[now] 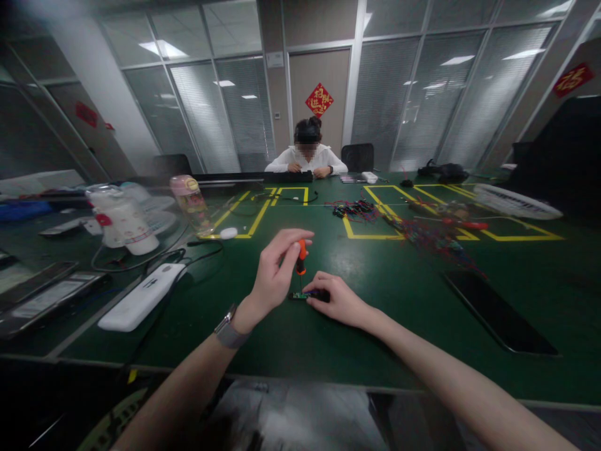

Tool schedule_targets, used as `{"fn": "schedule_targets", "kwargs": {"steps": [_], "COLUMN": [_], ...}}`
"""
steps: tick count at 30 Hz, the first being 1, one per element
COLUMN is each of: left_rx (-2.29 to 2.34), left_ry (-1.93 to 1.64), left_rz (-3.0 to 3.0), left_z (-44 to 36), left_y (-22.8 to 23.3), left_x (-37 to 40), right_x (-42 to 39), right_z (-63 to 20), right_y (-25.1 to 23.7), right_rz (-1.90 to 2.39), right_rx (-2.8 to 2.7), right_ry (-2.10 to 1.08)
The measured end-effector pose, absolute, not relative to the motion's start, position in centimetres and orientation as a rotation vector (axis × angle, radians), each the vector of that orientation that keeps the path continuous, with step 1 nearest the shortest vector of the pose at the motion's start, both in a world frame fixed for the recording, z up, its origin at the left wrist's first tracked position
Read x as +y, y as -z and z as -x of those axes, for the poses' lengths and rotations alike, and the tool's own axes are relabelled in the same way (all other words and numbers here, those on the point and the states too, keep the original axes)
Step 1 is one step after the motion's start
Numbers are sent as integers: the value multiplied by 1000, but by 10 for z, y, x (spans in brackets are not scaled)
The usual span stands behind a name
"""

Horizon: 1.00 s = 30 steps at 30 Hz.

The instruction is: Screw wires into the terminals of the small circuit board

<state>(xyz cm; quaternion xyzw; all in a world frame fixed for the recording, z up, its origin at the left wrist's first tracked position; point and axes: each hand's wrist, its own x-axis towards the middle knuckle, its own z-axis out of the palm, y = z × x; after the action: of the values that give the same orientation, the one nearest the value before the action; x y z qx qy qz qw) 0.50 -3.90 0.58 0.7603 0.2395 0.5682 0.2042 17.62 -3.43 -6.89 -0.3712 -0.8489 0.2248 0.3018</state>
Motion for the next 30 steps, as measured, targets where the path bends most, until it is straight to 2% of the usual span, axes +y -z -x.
{"fn": "schedule_targets", "kwargs": {"steps": [4, 12, 21, 30], "left_rx": [636, 839, 748, 768], "left_ry": [-1586, -1850, -1686, -1792], "left_rz": [-2066, -2099, -1991, -2058], "left_z": [-5, -7, -9, -9], "left_y": [-5, -6, 1, 3], "left_x": [-40, -36, -40, -36], "right_x": [-34, -35, -37, -32], "right_z": [-176, -175, -171, -166], "right_y": [69, 67, 65, 53], "right_rz": [996, 1035, 1098, 1298], "right_rx": [-2249, -2216, -2155, -2246], "right_ry": [-597, -628, -677, -776]}}
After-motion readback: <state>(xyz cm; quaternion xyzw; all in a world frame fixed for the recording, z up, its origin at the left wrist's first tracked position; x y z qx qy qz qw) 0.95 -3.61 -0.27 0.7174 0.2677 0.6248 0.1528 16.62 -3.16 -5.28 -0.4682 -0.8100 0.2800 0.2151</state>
